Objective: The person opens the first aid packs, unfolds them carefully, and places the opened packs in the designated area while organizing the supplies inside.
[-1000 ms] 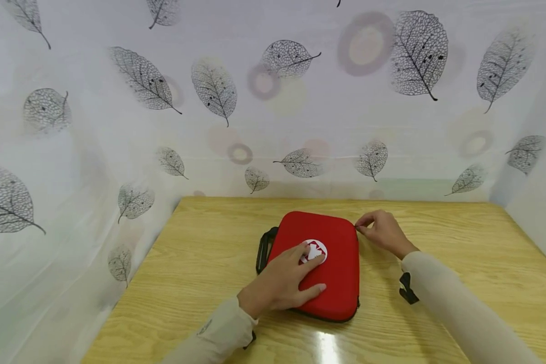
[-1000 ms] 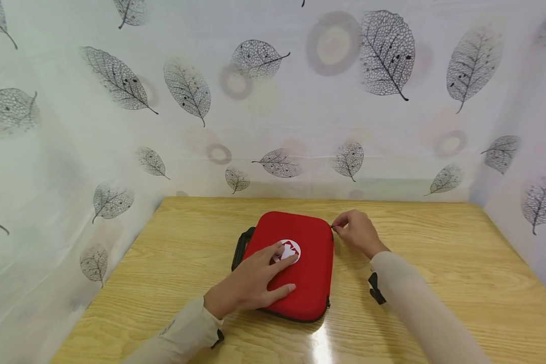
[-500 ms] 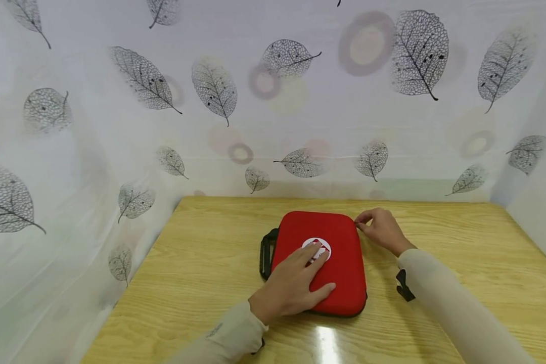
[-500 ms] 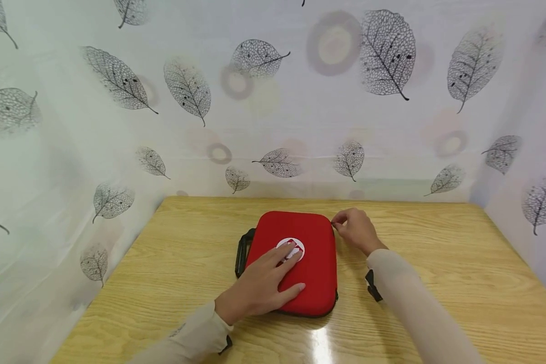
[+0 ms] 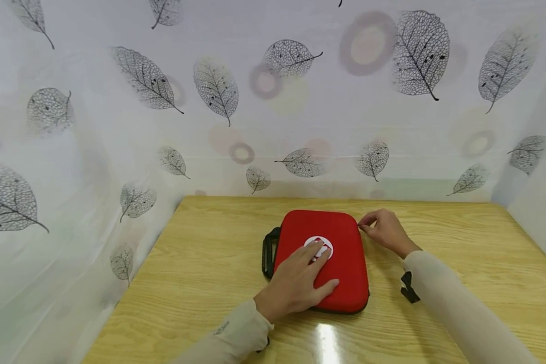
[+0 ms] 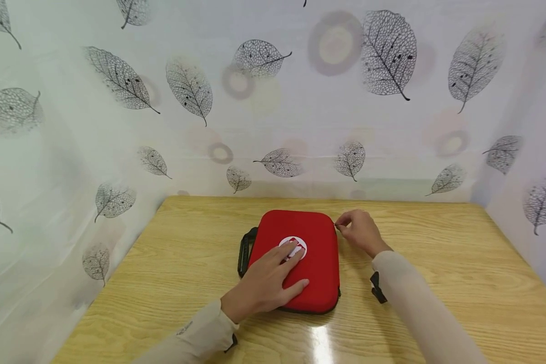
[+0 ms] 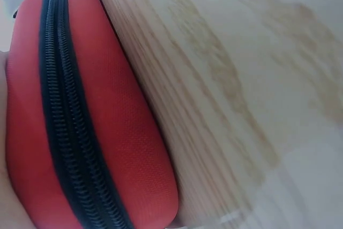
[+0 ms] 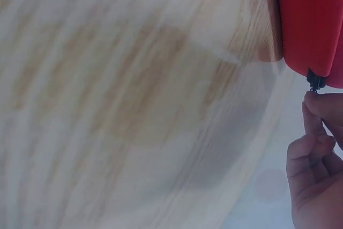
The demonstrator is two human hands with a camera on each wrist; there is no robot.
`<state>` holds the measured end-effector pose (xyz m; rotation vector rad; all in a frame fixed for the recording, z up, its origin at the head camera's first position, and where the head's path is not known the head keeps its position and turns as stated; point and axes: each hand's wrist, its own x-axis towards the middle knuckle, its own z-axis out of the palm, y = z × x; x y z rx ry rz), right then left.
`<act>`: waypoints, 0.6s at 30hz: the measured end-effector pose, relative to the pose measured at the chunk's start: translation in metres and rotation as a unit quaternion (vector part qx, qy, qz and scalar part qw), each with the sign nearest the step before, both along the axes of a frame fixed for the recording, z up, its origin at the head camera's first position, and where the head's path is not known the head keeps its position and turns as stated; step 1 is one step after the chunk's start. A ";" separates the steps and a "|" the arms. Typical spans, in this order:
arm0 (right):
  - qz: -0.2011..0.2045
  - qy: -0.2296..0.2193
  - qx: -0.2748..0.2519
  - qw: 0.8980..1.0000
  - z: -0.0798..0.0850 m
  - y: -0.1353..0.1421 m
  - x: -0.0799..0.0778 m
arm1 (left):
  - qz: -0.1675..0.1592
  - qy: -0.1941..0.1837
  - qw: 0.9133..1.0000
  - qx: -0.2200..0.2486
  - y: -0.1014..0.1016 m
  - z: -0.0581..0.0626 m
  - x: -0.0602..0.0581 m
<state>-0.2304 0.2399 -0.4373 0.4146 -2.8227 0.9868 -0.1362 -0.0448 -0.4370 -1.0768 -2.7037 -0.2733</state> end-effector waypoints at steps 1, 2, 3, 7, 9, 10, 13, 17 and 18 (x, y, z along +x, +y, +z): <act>0.001 -0.002 0.001 1.000 0.000 0.001 0.002 | 0.000 -0.003 1.000 0.001 0.000 0.001 0.000; 0.003 -0.004 0.000 1.000 0.001 0.002 0.004 | 0.001 -0.005 1.000 0.004 0.001 0.001 -0.001; 0.005 -0.007 0.000 1.000 0.001 0.002 0.005 | 0.003 -0.008 1.000 0.005 0.001 0.002 -0.001; 0.013 -0.022 -0.007 1.000 0.001 0.002 0.013 | 0.007 -0.015 1.000 0.003 0.001 0.002 -0.004; 0.013 -0.022 -0.011 1.000 0.000 0.001 0.015 | 0.009 -0.018 1.000 0.000 0.001 0.002 -0.005; 0.011 -0.021 -0.013 1.000 -0.001 0.001 0.016 | 0.008 -0.019 1.000 -0.002 0.001 0.002 -0.006; 0.002 -0.021 -0.022 1.000 -0.003 0.002 0.019 | 0.004 -0.023 1.000 -0.004 0.001 0.002 -0.007; -0.013 -0.013 -0.021 1.000 -0.008 0.003 0.022 | -0.002 -0.024 1.000 0.002 0.001 0.000 -0.008; -0.017 -0.008 -0.018 1.000 -0.008 0.003 0.023 | -0.004 -0.025 1.000 0.004 0.001 0.001 -0.008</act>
